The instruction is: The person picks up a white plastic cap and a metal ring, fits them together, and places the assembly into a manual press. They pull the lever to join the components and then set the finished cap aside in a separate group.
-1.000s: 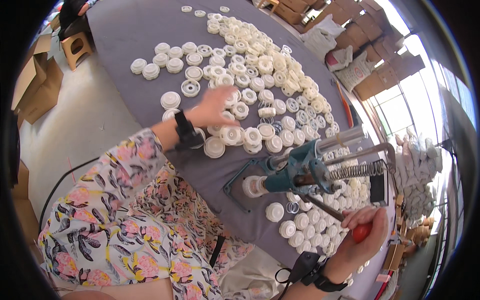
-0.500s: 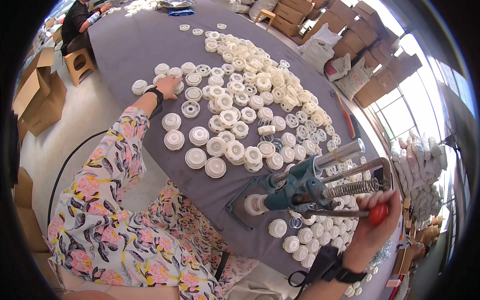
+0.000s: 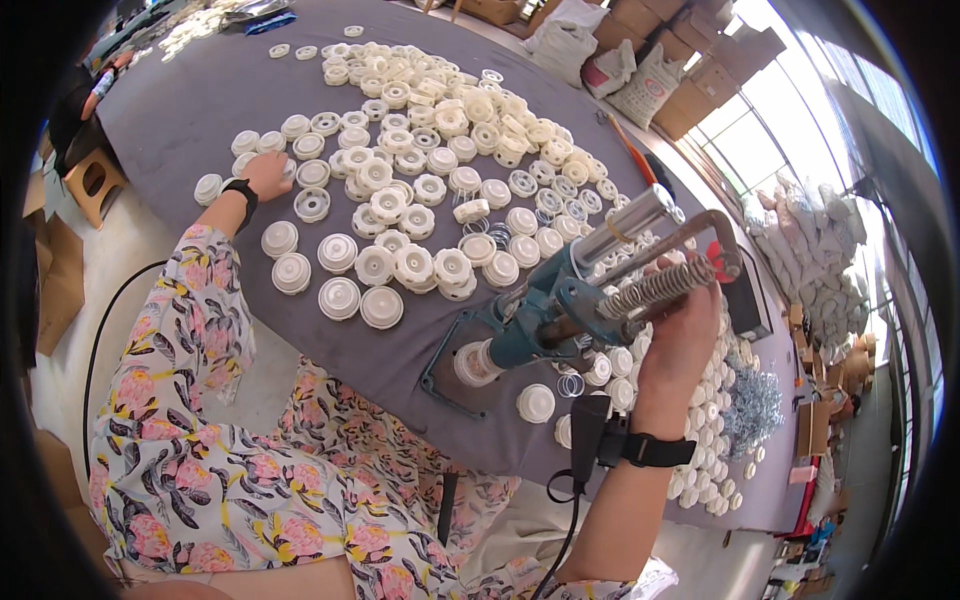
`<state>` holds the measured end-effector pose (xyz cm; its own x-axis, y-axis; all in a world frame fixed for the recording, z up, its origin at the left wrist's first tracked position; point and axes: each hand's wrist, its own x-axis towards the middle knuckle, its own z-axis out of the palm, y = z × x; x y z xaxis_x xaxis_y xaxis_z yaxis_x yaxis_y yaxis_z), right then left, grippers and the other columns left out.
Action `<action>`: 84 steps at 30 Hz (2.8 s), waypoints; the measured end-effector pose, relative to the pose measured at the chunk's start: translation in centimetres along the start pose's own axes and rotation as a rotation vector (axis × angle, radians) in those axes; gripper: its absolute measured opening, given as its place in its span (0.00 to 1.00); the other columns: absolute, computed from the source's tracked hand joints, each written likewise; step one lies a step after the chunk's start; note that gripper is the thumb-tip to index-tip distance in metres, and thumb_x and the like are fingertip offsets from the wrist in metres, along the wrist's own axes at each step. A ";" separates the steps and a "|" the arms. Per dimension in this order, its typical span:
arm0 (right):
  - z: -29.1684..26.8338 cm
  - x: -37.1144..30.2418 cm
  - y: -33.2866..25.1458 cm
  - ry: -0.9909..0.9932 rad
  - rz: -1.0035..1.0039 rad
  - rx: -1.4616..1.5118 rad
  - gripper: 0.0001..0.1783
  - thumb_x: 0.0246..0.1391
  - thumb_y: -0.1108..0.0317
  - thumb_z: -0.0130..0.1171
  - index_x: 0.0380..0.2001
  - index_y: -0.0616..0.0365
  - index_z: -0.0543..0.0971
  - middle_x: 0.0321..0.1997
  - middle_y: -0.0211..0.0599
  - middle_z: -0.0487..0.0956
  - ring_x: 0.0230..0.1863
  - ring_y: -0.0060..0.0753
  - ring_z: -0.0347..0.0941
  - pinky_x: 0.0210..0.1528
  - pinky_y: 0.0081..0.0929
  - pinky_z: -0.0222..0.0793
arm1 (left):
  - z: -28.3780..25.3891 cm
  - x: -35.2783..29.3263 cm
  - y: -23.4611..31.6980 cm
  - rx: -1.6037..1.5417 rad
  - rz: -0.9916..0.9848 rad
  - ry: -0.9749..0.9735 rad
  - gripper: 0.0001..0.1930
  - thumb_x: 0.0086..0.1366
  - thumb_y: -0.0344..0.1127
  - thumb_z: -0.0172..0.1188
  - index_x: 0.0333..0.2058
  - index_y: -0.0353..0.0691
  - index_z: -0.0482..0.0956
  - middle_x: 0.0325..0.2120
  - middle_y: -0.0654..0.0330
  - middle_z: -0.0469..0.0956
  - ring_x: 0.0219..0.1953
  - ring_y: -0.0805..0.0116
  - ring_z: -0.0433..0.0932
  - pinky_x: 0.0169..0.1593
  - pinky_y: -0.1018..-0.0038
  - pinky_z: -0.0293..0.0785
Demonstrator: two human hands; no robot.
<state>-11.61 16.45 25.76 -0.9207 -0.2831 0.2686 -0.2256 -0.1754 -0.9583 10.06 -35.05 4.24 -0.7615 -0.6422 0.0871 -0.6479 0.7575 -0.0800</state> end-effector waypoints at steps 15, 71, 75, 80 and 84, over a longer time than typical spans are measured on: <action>-8.2 -15.2 5.4 0.218 0.036 0.031 0.14 0.57 0.70 0.45 0.46 0.63 0.68 0.44 0.44 0.73 0.37 0.32 0.73 0.42 0.28 0.70 | -0.7 0.5 -1.1 -0.203 -0.253 0.138 0.17 0.54 0.38 0.56 0.40 0.35 0.70 0.35 0.44 0.76 0.40 0.49 0.75 0.44 0.61 0.72; 1.6 -14.5 18.0 -0.180 -0.051 -0.580 0.23 0.42 0.66 0.64 0.41 0.67 0.70 0.38 0.43 0.70 0.42 0.41 0.67 0.45 0.32 0.62 | 0.1 -16.2 33.8 -1.219 0.682 0.006 0.38 0.35 0.49 0.70 0.48 0.47 0.69 0.50 0.62 0.68 0.61 0.57 0.56 0.57 0.57 0.46; 2.1 -15.3 18.1 -0.124 0.025 -0.690 0.22 0.41 0.65 0.65 0.39 0.66 0.70 0.41 0.49 0.69 0.45 0.52 0.64 0.47 0.39 0.60 | -0.5 -15.1 33.5 -1.165 0.758 -0.066 0.39 0.34 0.50 0.71 0.49 0.48 0.68 0.51 0.62 0.67 0.62 0.58 0.54 0.57 0.56 0.45; 1.6 -15.2 17.9 -0.149 0.009 -0.543 0.24 0.43 0.67 0.64 0.42 0.68 0.69 0.43 0.50 0.69 0.45 0.48 0.66 0.49 0.40 0.61 | -1.1 -14.7 33.3 -1.146 0.826 -0.124 0.41 0.34 0.52 0.72 0.50 0.48 0.68 0.52 0.62 0.67 0.64 0.55 0.49 0.59 0.54 0.42; -0.8 -14.9 15.5 0.280 -0.071 -0.334 0.20 0.52 0.67 0.55 0.47 0.67 0.68 0.47 0.43 0.69 0.50 0.35 0.65 0.54 0.30 0.60 | -0.8 -14.8 33.2 -1.145 0.812 -0.103 0.41 0.34 0.53 0.72 0.49 0.47 0.68 0.52 0.61 0.67 0.64 0.53 0.49 0.59 0.53 0.41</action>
<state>-1.64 18.72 6.83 -0.9397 -0.0065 0.3421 -0.3395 0.1422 -0.9298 -0.16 -0.30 1.10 -0.9424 0.0458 0.3313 0.2991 0.5584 0.7738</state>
